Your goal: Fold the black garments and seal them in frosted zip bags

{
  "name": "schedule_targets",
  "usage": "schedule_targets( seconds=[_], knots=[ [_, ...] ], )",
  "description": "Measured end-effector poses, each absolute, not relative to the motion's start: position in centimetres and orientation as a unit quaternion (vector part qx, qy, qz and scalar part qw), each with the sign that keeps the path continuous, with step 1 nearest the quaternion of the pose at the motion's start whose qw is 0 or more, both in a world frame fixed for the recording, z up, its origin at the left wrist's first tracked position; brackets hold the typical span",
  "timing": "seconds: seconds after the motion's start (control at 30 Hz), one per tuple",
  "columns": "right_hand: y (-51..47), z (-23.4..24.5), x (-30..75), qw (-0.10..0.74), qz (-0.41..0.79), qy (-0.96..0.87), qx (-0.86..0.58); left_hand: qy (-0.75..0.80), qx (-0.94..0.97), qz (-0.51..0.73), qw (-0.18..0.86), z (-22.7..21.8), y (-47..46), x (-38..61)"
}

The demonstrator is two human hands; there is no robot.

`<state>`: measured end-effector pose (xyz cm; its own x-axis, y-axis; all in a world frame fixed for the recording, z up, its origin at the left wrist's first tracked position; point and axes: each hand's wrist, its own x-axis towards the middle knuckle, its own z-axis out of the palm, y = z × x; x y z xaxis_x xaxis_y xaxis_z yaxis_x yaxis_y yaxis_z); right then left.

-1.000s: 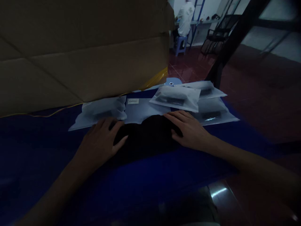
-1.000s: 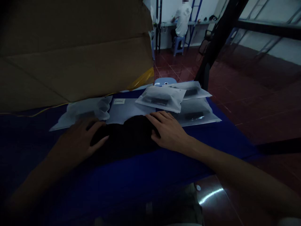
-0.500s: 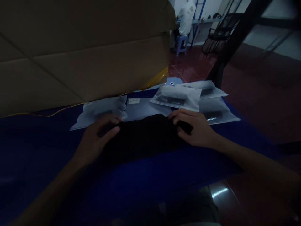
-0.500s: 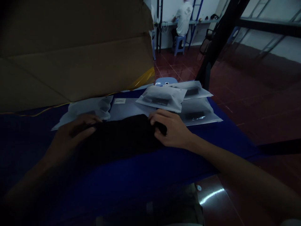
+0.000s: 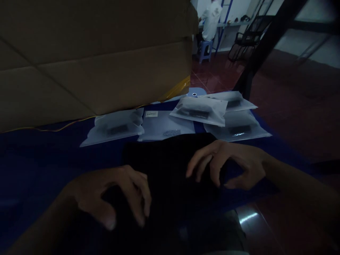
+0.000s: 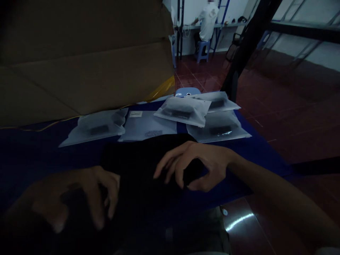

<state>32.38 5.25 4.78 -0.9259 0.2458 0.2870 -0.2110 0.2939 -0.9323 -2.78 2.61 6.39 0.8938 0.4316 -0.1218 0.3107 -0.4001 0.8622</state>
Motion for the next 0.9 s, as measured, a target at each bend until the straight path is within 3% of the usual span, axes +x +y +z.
schedule_targets(
  seconds=[0.1,0.2,0.3,0.43,0.53,0.7,0.8,0.9],
  knots=[
    [5.1,4.8,32.5,0.141,0.631,-0.762,-0.034,0.252,0.740,0.019,0.624,6.2,2.4,-2.2],
    [5.2,4.6,32.6,0.102,0.656,-0.742,-0.089,0.329,0.713,0.029,0.619,5.2,2.4,-2.2],
    [5.5,3.8,32.6,0.150,0.621,-0.744,-0.195,0.408,0.735,0.068,0.537,4.0,2.5,-2.2],
    [6.3,3.0,32.8,0.290,0.343,-0.814,-0.368,0.448,0.829,0.122,0.312,2.9,2.1,-1.6],
    [6.4,3.1,32.8,0.277,0.277,-0.867,-0.307,0.376,0.896,0.107,0.209,2.6,1.4,-0.9],
    [5.4,3.5,32.0,0.180,0.329,-0.922,-0.098,0.303,0.942,0.038,0.138,2.4,0.6,0.1],
    [4.9,3.4,31.8,0.132,0.349,-0.922,-0.100,0.299,0.946,0.024,0.124,2.1,0.6,0.1],
    [5.0,3.1,31.8,0.140,0.332,-0.926,-0.115,0.318,0.941,0.009,0.116,1.8,0.7,-0.3]
  ],
)
